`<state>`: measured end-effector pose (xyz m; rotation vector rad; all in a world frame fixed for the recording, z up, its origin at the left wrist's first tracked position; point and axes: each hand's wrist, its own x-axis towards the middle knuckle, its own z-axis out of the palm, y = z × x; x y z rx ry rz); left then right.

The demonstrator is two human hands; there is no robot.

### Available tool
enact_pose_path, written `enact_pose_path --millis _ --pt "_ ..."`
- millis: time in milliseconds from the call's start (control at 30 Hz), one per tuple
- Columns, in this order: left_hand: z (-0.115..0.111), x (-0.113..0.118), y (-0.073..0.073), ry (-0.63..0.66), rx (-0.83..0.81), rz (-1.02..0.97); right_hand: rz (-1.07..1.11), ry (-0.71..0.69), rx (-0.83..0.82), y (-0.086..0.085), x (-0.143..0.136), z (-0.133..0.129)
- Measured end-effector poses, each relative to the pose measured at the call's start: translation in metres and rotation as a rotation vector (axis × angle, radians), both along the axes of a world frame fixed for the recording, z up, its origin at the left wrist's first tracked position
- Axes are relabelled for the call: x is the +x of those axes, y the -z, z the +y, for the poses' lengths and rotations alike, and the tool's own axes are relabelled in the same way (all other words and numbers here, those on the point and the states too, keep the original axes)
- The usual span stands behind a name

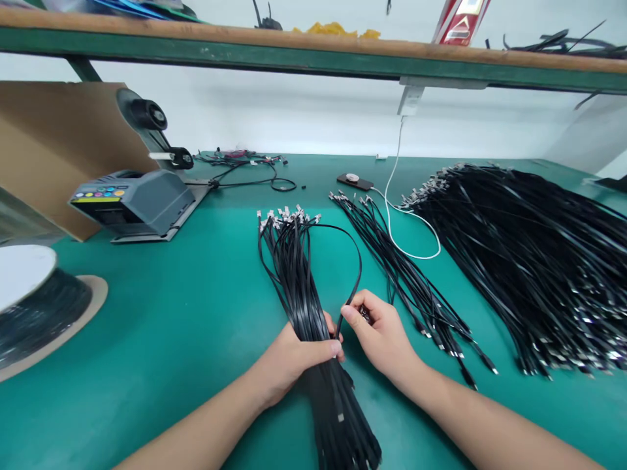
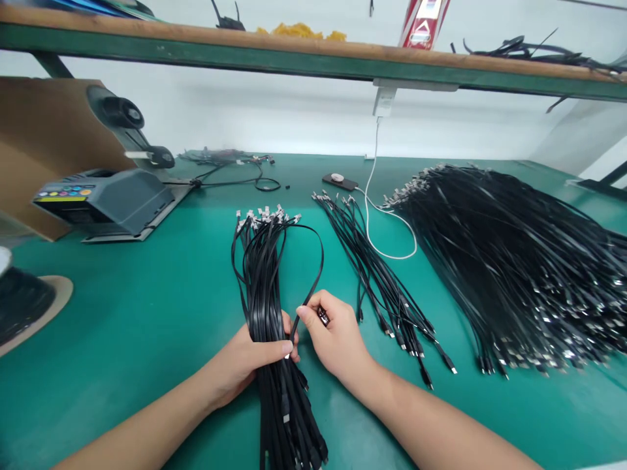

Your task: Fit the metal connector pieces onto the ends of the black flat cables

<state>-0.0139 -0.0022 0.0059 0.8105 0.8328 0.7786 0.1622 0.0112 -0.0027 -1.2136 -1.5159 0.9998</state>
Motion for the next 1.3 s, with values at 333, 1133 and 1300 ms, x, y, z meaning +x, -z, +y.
enact_pose_path --millis 333,1133,1300 --pt "0.003 -0.003 0.005 -0.018 -0.041 -0.039 0.009 -0.051 -0.06 0.002 0.019 -0.011" --pt "0.003 -0.007 0.003 -0.029 -0.14 -0.079 -0.484 -0.237 0.558 -0.004 0.029 -0.016" --pt "0.005 -0.006 0.005 -0.01 -0.151 -0.092 -0.462 -0.264 0.452 -0.007 0.027 -0.02"
